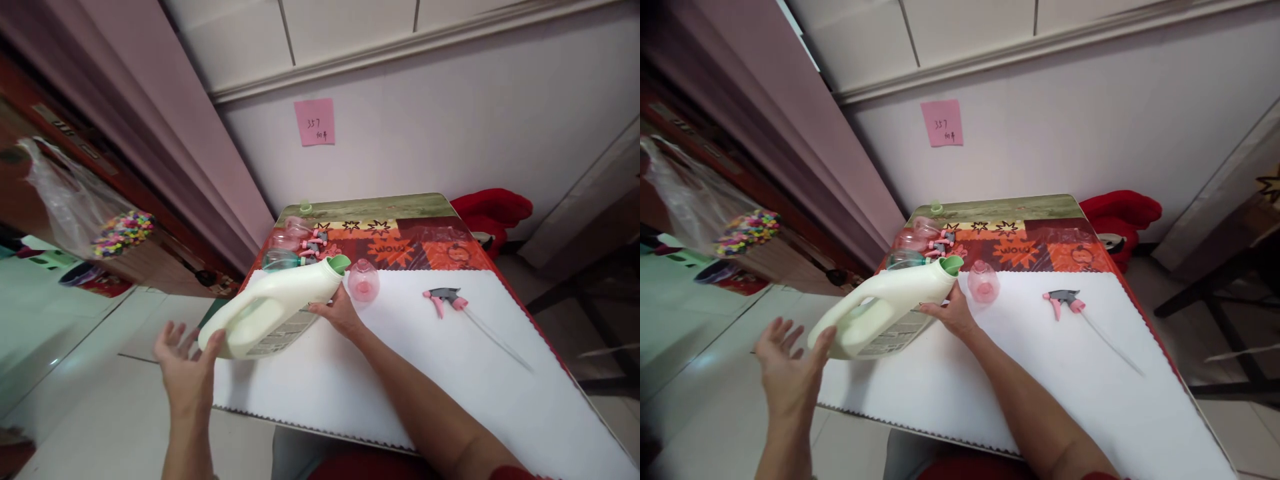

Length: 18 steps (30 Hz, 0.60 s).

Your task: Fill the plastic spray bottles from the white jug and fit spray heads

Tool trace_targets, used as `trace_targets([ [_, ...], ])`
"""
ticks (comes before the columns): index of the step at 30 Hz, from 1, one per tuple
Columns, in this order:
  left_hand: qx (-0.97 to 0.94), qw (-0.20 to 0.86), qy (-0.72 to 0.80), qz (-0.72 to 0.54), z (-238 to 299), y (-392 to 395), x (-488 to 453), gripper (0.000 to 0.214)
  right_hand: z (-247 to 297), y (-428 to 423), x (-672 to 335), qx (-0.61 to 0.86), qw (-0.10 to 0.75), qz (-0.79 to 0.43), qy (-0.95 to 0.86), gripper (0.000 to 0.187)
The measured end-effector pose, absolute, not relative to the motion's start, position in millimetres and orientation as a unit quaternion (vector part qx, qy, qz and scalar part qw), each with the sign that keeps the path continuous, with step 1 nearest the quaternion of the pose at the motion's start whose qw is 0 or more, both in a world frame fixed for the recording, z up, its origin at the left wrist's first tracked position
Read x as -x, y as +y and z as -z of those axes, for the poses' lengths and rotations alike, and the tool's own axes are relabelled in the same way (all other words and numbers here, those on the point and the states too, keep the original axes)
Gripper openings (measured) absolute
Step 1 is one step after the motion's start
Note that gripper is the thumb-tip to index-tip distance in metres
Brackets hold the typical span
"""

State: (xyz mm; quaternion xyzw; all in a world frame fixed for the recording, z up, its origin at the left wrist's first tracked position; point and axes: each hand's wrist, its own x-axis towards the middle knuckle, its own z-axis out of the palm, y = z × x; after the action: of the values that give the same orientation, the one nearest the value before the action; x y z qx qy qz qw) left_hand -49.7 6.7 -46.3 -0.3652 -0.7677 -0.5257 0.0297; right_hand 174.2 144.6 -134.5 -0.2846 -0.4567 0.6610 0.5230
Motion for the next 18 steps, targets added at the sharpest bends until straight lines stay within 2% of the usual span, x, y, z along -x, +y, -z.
trace_targets([
  [2,0.291,-0.107,-0.743,0.593,61.9,6.7,59.5,0.108,134.5,144.1,-174.1,0.279,0.524,-0.662,-0.458,0.081],
  [4,0.277,-0.232,-0.676,0.642,78.7,10.6,56.8,0.101,134.6,143.5,-174.2,0.276,0.526,-0.662,-0.458,0.079],
  [6,0.287,-0.304,-0.608,0.675,94.7,15.9,44.8,0.093,135.0,142.8,-174.7,0.277,0.527,-0.662,-0.456,0.078],
  [9,0.278,-0.340,-0.550,0.710,115.8,23.4,24.8,0.088,136.6,142.2,-176.2,0.278,0.526,-0.664,-0.452,0.081],
  [13,0.239,-0.377,-0.502,0.741,136.1,28.5,16.3,0.093,140.2,143.0,-177.3,0.273,0.526,-0.669,-0.449,0.084],
  [18,0.230,-0.387,-0.528,0.720,141.2,24.7,22.1,0.082,143.1,145.0,-176.7,0.263,0.530,-0.669,-0.450,0.083],
])
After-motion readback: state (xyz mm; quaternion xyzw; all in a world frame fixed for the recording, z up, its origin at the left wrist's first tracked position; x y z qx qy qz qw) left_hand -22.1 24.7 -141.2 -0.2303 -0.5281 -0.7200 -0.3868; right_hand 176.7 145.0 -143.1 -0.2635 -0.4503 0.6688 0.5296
